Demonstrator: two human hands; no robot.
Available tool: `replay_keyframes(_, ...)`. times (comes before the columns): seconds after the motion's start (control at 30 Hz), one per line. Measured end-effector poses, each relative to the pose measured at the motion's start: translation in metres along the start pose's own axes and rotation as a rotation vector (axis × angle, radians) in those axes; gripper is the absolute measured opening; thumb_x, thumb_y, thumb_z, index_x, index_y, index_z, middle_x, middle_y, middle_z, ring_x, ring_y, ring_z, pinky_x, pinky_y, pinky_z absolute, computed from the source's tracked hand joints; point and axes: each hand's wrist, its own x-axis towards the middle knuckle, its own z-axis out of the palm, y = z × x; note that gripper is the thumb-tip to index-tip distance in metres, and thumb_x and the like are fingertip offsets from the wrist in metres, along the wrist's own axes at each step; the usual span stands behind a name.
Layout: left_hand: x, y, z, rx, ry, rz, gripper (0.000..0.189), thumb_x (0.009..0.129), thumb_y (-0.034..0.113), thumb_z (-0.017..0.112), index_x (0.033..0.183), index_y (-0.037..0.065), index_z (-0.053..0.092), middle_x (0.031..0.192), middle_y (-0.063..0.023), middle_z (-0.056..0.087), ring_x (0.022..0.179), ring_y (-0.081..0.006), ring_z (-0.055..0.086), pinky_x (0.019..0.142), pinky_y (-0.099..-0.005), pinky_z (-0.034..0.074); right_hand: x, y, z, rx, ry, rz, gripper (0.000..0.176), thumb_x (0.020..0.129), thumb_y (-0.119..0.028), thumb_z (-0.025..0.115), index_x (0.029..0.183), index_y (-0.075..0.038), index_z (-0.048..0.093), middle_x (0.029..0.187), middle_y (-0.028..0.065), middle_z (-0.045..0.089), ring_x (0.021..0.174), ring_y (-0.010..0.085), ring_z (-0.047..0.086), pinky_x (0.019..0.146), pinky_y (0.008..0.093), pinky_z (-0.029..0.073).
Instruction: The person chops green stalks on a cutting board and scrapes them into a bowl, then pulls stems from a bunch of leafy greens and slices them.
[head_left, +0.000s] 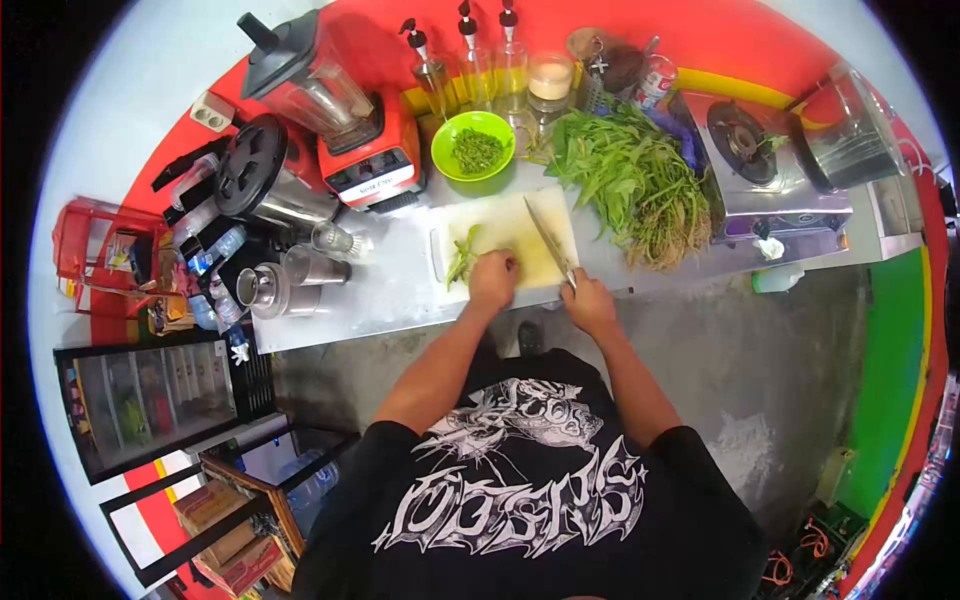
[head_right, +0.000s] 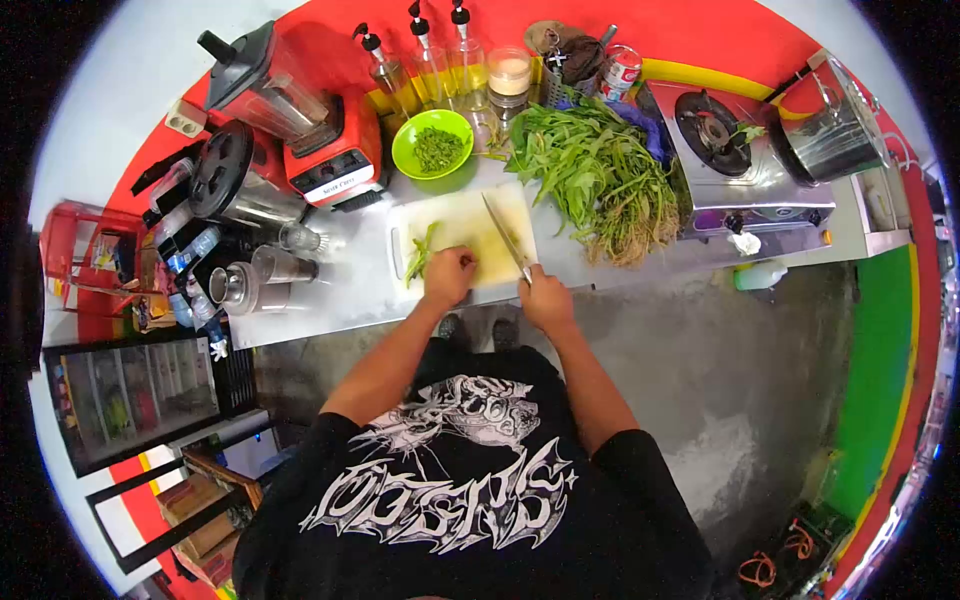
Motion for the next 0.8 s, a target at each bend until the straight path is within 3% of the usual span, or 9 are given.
replay_keyframes(0.1,-0.002,0.002,0.006,0.017,0.047,0.139,0.014,0.083,0.011,0.066,0.091,0.005,0.076,0.093,-0.0201,0.072,0.088,-0.0379,0.069,0.082,-0.0461,0.055,-0.001,-0.005,-0.001,0.042,0.084,-0.014,0.032,0.093,-0.031,0.058,0.110,-0.005,0.061,0.086,0.0272,0.069,0.083,0.0493,0.067,0.078,0.0598,0.052)
replay_keyframes(0.23,-0.007,0.006,0.019,-0.010,0.048,0.132,0.016,0.086,0.008,0.063,0.094,0.004,0.076,0.096,-0.0204,0.071,0.092,-0.0385,0.068,0.086,-0.0457,0.054,-0.005,-0.014,-0.001,0.097,0.038,0.001,0.030,0.092,-0.030,0.059,0.104,-0.002,0.061,0.086,0.0288,0.068,0.084,0.0498,0.066,0.079,0.0585,0.052)
replay_keyframes(0.43,-0.006,0.009,0.030,-0.096,0.087,0.152,0.019,0.081,0.002,0.066,0.097,0.000,0.075,0.094,-0.0241,0.070,0.088,-0.0403,0.068,0.082,-0.0438,0.055,-0.003,-0.035,0.003,0.007,-0.108,0.024,0.032,0.095,-0.025,0.054,0.114,0.002,0.053,0.098,0.0322,0.068,0.090,0.0512,0.067,0.083,0.0591,0.052)
replay_keyframes(0.53,-0.006,0.001,0.029,-0.088,0.081,0.195,0.018,0.081,0.003,0.066,0.097,-0.001,0.074,0.093,-0.0241,0.070,0.087,-0.0390,0.068,0.081,-0.0428,0.055,-0.008,-0.041,0.005,-0.099,-0.112,0.006,0.029,0.097,-0.022,0.050,0.115,0.001,0.049,0.097,0.0311,0.069,0.091,0.0496,0.068,0.083,0.0581,0.053)
replay_keyframes(0.63,-0.004,-0.003,0.026,-0.264,0.004,0.042,0.011,0.085,0.007,0.070,0.093,0.001,0.074,0.087,-0.0184,0.073,0.080,-0.0302,0.071,0.077,-0.0385,0.055,-0.012,-0.045,0.003,-0.091,-0.139,0.026,0.028,0.097,-0.020,0.049,0.114,0.002,0.049,0.096,0.0302,0.069,0.092,0.0495,0.068,0.082,0.0572,0.054)
replay_keyframes(0.8,0.001,-0.005,0.030,-0.181,0.000,0.043,0.012,0.084,0.010,0.072,0.093,0.003,0.074,0.086,-0.0156,0.074,0.079,-0.0282,0.072,0.076,-0.0380,0.056,-0.018,-0.048,0.008,-0.051,-0.132,0.034,0.027,0.097,-0.019,0.048,0.114,0.003,0.047,0.098,0.0318,0.069,0.094,0.0510,0.067,0.084,0.0578,0.053)
